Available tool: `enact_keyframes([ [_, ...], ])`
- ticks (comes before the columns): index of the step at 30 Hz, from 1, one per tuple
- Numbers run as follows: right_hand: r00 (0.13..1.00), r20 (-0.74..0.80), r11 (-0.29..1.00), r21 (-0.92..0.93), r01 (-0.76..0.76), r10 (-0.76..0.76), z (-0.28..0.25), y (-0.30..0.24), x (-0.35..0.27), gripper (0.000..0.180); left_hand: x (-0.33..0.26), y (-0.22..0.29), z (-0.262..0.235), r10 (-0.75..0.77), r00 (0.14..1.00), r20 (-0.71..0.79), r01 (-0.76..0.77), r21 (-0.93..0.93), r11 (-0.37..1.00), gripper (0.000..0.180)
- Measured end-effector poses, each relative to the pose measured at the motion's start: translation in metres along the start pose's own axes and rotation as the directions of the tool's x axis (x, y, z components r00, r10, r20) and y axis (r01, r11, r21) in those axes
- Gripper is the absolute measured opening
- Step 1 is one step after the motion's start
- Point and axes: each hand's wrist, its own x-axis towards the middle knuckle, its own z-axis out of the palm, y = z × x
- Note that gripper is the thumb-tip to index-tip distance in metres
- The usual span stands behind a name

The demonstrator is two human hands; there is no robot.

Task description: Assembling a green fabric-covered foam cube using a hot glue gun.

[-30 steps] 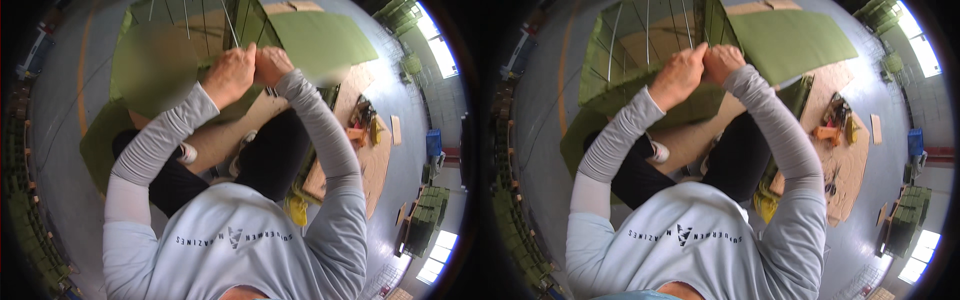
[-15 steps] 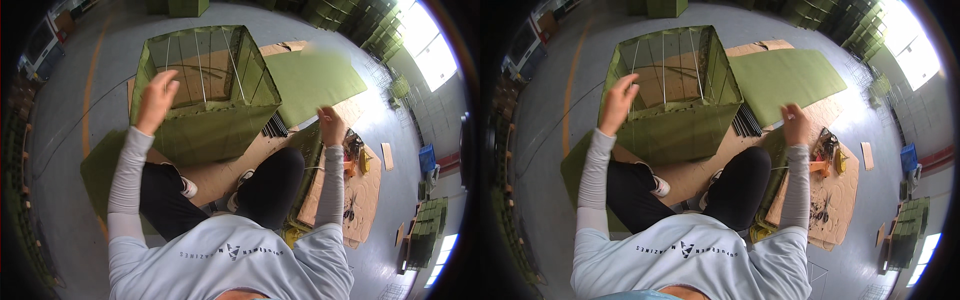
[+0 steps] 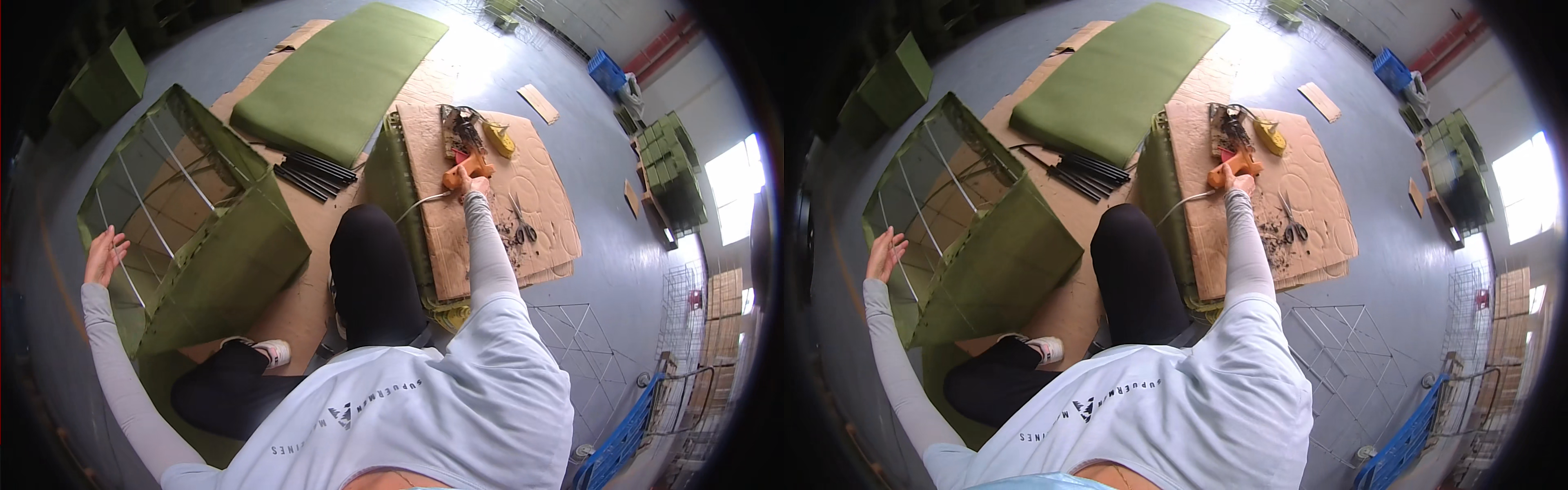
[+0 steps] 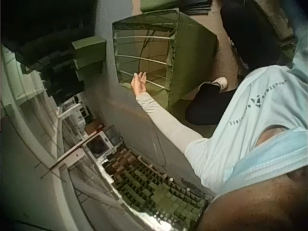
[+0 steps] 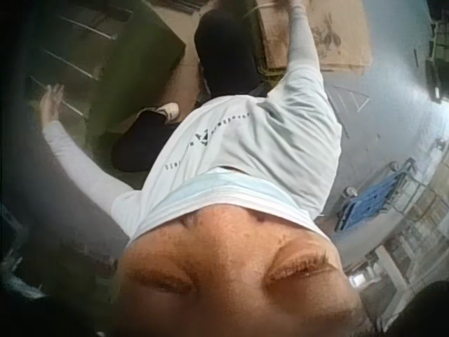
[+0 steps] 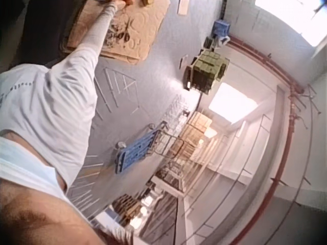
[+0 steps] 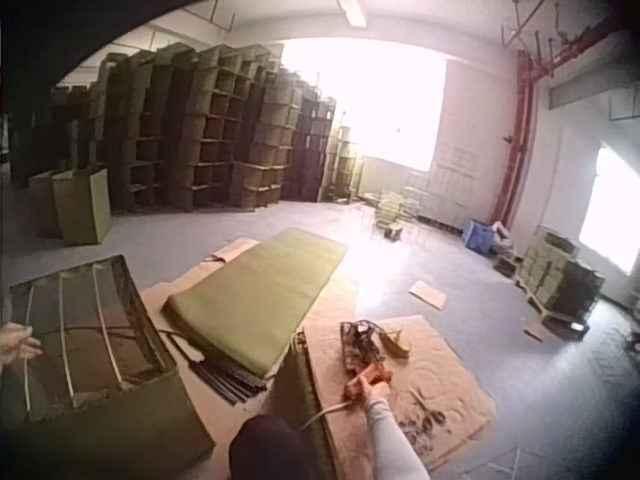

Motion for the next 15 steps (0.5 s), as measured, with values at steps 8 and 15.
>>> enact_keyframes([
  [8,0.937,0.328,0.993,0.069,0.101,-0.118,0.058,-0.051,0.005,0.058,0.021,-0.009,-0.041,-0.045,0.986,-0.161,-0.077,-0.673,0.736,0.028],
  [15,0.727,0.562,0.459,0.806,-0.373,-0.395,0.014,0.047,0.08,0.027,0.005,0.05,0.065,-0.095,0.978,-0.185,-0.082,-0.764,0.64,0.025],
])
